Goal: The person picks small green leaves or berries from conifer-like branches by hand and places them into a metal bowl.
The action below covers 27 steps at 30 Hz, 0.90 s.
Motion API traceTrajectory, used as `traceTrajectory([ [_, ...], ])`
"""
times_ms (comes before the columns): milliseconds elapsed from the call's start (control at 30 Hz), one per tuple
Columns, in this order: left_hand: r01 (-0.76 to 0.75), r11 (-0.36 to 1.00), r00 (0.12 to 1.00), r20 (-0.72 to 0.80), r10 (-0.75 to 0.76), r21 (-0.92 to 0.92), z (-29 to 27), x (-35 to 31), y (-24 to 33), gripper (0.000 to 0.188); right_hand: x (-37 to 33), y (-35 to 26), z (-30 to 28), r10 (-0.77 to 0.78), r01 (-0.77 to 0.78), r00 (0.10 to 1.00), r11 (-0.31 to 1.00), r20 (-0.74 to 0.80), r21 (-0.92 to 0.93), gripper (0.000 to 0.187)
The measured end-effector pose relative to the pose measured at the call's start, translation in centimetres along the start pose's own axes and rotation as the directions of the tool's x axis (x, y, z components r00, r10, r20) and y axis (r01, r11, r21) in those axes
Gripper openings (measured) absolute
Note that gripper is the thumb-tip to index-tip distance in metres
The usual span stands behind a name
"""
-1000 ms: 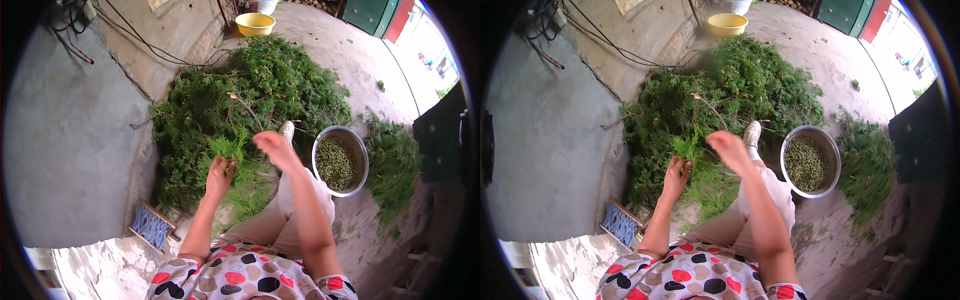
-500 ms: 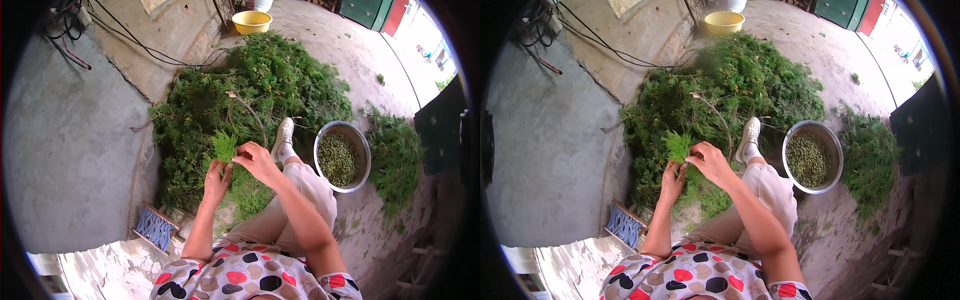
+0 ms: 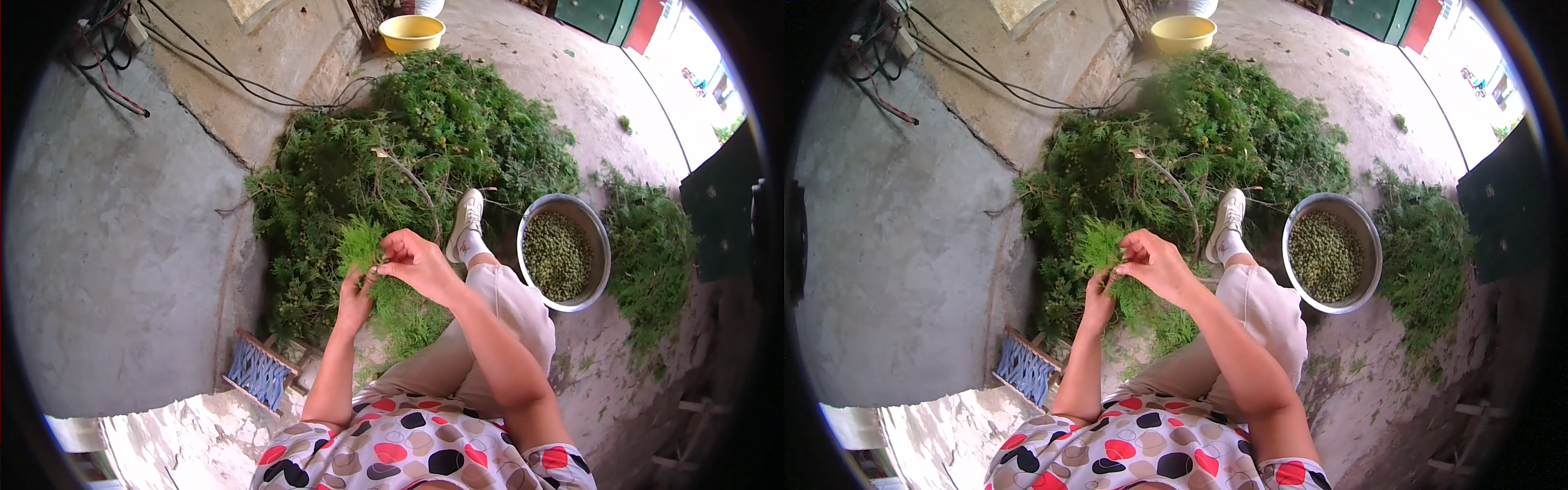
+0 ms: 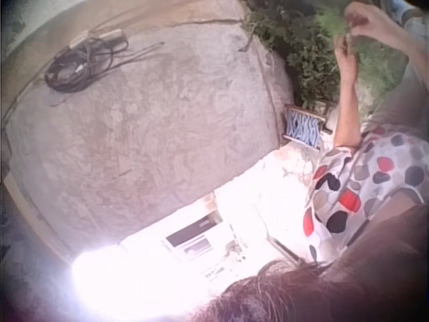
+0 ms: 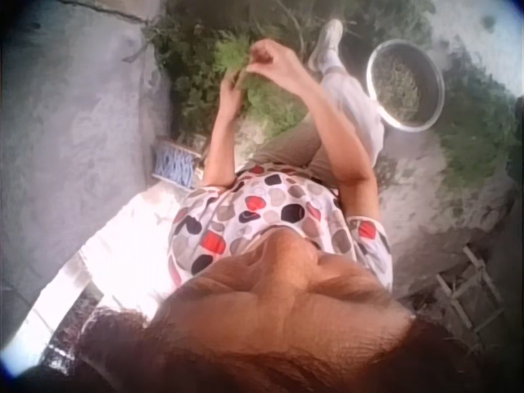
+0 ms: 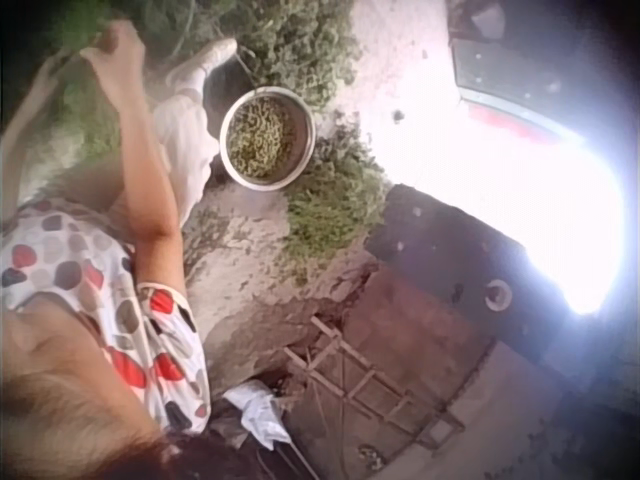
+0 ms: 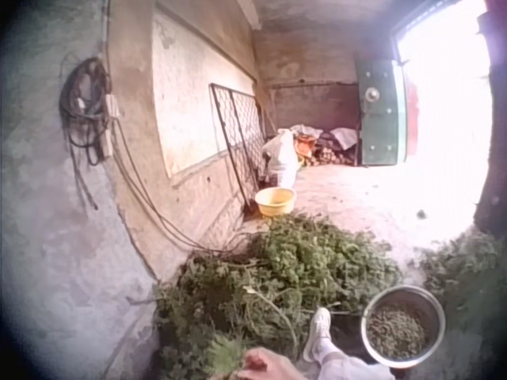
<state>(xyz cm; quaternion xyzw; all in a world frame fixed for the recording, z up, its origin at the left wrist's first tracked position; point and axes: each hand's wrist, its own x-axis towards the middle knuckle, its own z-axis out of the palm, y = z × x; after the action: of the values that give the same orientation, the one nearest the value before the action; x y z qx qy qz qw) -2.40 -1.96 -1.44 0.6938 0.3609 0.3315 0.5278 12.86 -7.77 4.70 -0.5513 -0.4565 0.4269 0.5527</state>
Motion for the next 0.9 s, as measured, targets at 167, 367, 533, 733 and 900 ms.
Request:
traceTrajectory([
  [167, 0.316, 0.947, 0.941, -0.11, -0.321, -0.06, -1.7, 0.6, -4.6, 0.021, -0.2, -3.0, -0.5, -0.01, 0.026, 0.998, 0.965, -0.063, 0.262, 0.026],
  [367, 0.322, 0.945, 0.947, 0.04, -0.32, -0.062, -2.6, -0.6, -4.9, 0.022, 1.0, -1.4, -6.3, 0.227, 0.147, 0.917, 0.569, -0.327, 0.809, 0.022],
  [533, 0.167, 0.986, 0.986, 0.024, -0.167, 0.003, -1.5, 0.2, -4.5, 0.02, -1.9, -1.3, -15.2, -0.022, 0.516, 0.846, -0.223, -0.533, 0.827, 0.035],
  [733, 0.025, 0.969, 0.996, 0.081, -0.046, 0.246, 1.0, 0.5, -0.6, 0.025, -1.3, -1.4, -13.0, 0.157, 0.333, 0.85, 0.581, -0.504, 0.743, 0.04],
  [900, -0.111, 0.95, 0.993, 0.062, 0.097, 0.291, 1.3, 0.2, 0.3, 0.023, 0.0, -0.1, -5.5, -0.035, 0.035, 0.999, 0.922, 0.007, -0.384, 0.023],
])
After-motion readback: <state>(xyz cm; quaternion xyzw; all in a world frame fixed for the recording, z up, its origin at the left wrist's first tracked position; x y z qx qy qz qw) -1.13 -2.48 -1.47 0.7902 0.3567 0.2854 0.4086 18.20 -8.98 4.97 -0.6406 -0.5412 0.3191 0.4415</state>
